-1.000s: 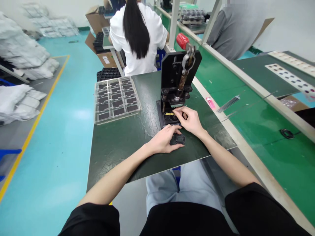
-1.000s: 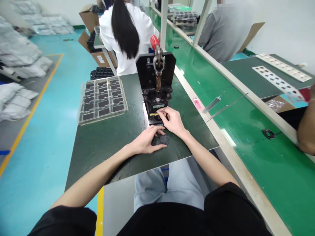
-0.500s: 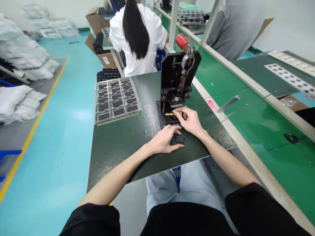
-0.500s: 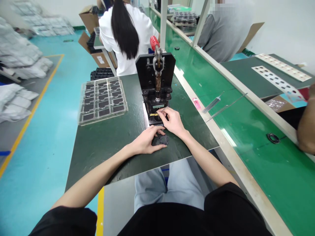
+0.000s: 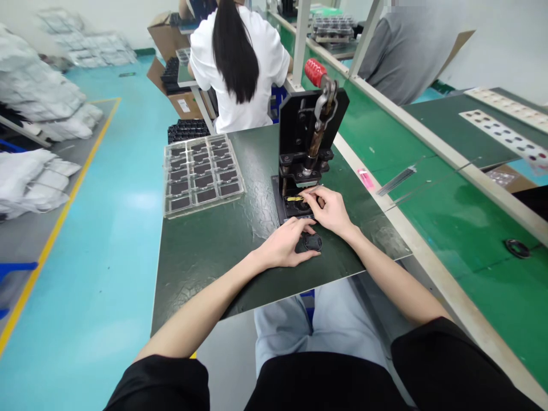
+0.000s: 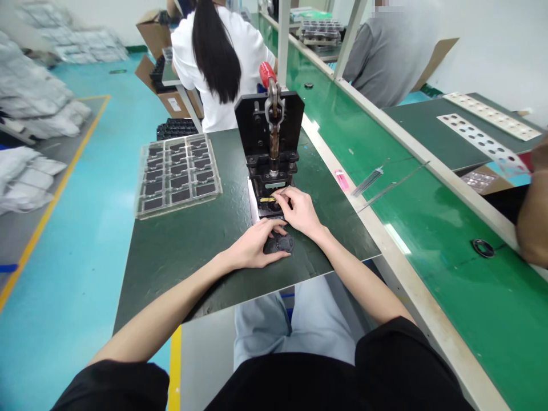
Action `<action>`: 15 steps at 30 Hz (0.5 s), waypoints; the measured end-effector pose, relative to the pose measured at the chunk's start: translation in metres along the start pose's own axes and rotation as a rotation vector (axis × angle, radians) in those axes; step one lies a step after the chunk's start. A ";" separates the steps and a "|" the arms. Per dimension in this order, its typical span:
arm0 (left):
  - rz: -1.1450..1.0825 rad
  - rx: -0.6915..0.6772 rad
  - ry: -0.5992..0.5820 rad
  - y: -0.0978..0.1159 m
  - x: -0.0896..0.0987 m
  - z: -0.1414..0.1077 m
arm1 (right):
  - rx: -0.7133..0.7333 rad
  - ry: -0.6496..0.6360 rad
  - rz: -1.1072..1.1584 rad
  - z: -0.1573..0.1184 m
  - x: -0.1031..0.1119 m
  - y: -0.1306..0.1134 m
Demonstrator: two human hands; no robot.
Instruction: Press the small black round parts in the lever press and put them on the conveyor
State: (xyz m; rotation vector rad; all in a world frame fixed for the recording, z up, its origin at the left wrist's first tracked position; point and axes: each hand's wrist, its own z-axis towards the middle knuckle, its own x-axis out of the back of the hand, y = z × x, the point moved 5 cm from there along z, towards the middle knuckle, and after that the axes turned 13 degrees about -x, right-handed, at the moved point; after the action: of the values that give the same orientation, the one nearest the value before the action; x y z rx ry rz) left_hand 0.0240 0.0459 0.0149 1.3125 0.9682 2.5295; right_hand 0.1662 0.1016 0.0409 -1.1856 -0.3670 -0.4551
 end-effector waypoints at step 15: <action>-0.021 0.017 0.063 0.000 0.000 -0.002 | -0.198 0.161 0.177 -0.062 0.032 -0.006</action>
State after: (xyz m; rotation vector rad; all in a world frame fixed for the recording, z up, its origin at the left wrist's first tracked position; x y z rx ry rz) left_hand 0.0224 0.0451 0.0143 1.2266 1.0119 2.5671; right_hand 0.1925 0.0363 0.0406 -1.3503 -0.0774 -0.4363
